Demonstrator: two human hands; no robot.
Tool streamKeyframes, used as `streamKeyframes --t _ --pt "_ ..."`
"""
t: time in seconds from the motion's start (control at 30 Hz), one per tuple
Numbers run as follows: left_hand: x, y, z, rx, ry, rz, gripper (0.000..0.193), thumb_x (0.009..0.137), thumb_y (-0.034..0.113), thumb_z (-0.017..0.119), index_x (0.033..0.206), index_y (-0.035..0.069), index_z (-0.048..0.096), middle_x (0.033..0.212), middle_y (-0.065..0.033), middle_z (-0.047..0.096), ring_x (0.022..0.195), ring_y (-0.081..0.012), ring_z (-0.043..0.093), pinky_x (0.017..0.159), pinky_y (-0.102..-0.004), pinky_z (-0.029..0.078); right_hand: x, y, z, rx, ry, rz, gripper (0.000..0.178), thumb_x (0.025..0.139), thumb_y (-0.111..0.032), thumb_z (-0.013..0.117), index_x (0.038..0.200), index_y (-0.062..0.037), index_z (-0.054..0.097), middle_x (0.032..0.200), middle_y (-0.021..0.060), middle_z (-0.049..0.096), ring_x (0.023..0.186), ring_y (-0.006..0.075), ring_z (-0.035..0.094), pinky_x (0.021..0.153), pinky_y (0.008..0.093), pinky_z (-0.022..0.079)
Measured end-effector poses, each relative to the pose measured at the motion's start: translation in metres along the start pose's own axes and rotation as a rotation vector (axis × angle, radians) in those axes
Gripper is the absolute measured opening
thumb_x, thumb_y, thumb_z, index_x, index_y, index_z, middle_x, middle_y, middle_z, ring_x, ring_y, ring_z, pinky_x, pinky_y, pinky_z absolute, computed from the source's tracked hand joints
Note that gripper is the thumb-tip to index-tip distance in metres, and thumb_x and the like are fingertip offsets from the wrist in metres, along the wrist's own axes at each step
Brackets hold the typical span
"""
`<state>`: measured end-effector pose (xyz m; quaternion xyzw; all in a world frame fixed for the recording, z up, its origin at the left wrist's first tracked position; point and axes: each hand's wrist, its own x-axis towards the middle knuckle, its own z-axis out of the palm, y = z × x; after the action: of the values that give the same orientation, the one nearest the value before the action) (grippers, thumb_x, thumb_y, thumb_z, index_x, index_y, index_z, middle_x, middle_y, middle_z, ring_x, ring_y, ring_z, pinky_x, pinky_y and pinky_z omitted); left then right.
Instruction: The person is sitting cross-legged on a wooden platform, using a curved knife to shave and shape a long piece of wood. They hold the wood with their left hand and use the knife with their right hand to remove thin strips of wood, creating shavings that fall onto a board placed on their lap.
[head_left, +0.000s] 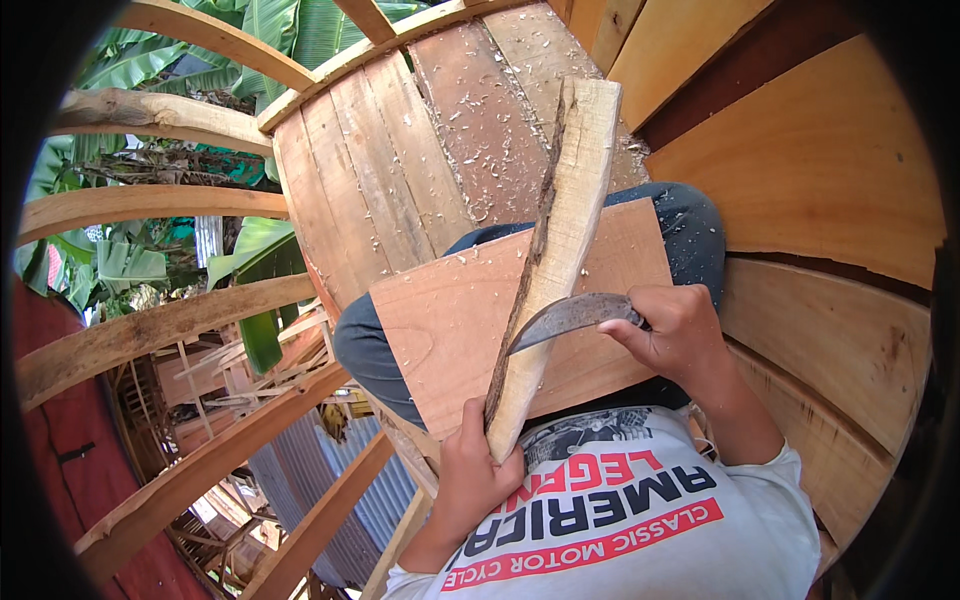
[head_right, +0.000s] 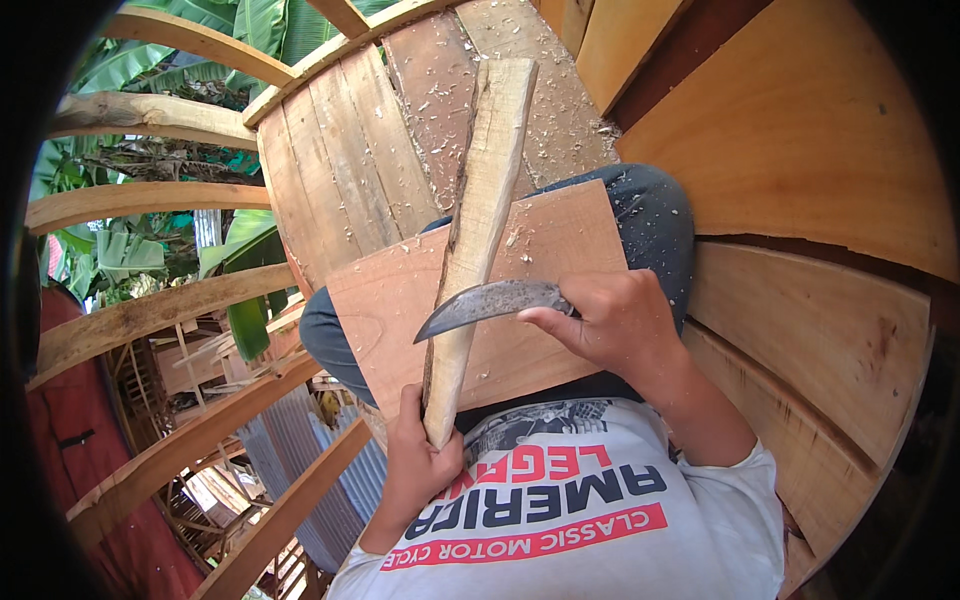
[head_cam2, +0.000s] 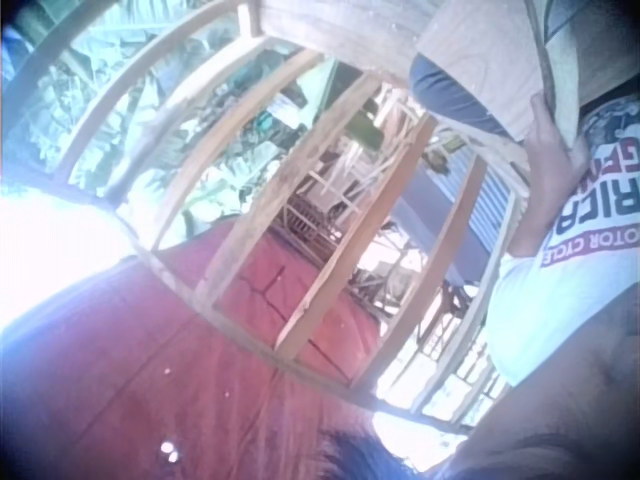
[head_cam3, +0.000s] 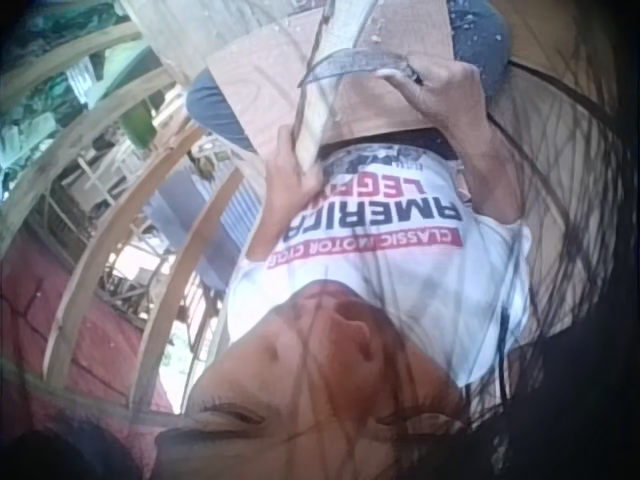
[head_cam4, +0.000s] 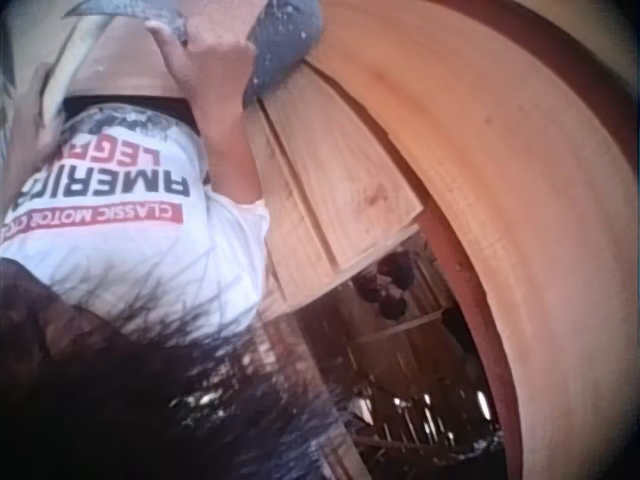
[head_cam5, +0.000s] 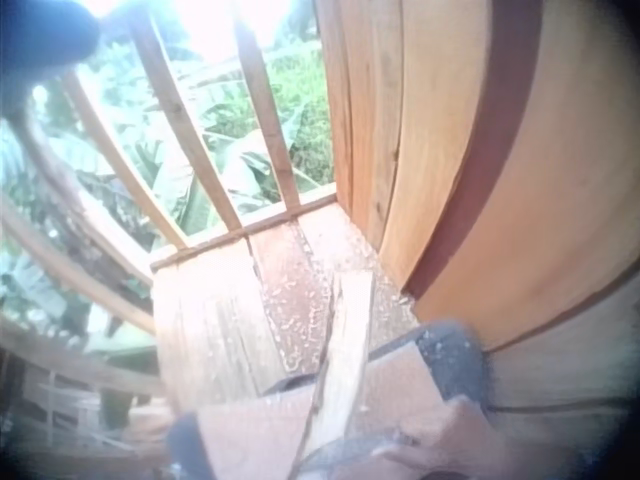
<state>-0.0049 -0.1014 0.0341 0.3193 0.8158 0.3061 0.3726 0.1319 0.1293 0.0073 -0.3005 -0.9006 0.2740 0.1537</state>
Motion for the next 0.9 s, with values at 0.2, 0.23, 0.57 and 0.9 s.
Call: streamKeyframes --t 0.2,0.23,0.57,0.9 --pt "0.007 0.003 -0.006 0.087 0.035 0.020 0.044 0.069 0.000 0.056 0.112 -0.002 0.048 0.072 -0.0199 0.058 0.064 -0.0329 0.064 0.059 -0.0344 0.048 0.011 0.015 0.011 -0.106 0.057 -0.047 0.053 0.080 -0.051 0.070 0.055 -0.0059 0.053 0.052 0.0132 0.052 0.046 0.0307 0.055 0.043 0.0378 0.041" --pt "0.007 0.002 -0.006 0.102 0.041 0.026 0.045 0.069 -0.001 0.056 0.113 -0.002 0.048 0.072 -0.0203 0.058 0.064 -0.0335 0.064 0.059 -0.0345 0.048 0.012 0.016 0.011 -0.115 0.075 -0.051 0.054 0.080 -0.051 0.070 0.055 -0.0059 0.053 0.052 0.0133 0.052 0.046 0.0307 0.055 0.043 0.0377 0.041" --pt "0.009 0.008 -0.007 0.097 0.051 0.039 0.047 0.067 0.000 0.058 0.114 -0.002 0.048 0.074 -0.0205 0.059 0.066 -0.0360 0.065 0.061 -0.0374 0.050 0.022 0.029 0.007 -0.035 0.196 0.086 0.053 0.084 -0.047 0.068 0.059 -0.0032 0.052 0.052 0.0153 0.049 0.047 0.0312 0.055 0.045 0.0375 0.041" --pt "-0.001 0.000 -0.007 0.029 0.018 -0.029 0.044 0.069 0.001 0.057 0.111 -0.003 0.047 0.071 -0.0194 0.058 0.062 -0.0312 0.064 0.057 -0.0367 0.048 0.017 0.009 0.006 0.036 -0.015 0.023 0.048 0.089 -0.043 0.063 0.067 0.0001 0.058 0.059 0.0208 0.054 0.056 0.0379 0.057 0.051 0.0413 0.043"
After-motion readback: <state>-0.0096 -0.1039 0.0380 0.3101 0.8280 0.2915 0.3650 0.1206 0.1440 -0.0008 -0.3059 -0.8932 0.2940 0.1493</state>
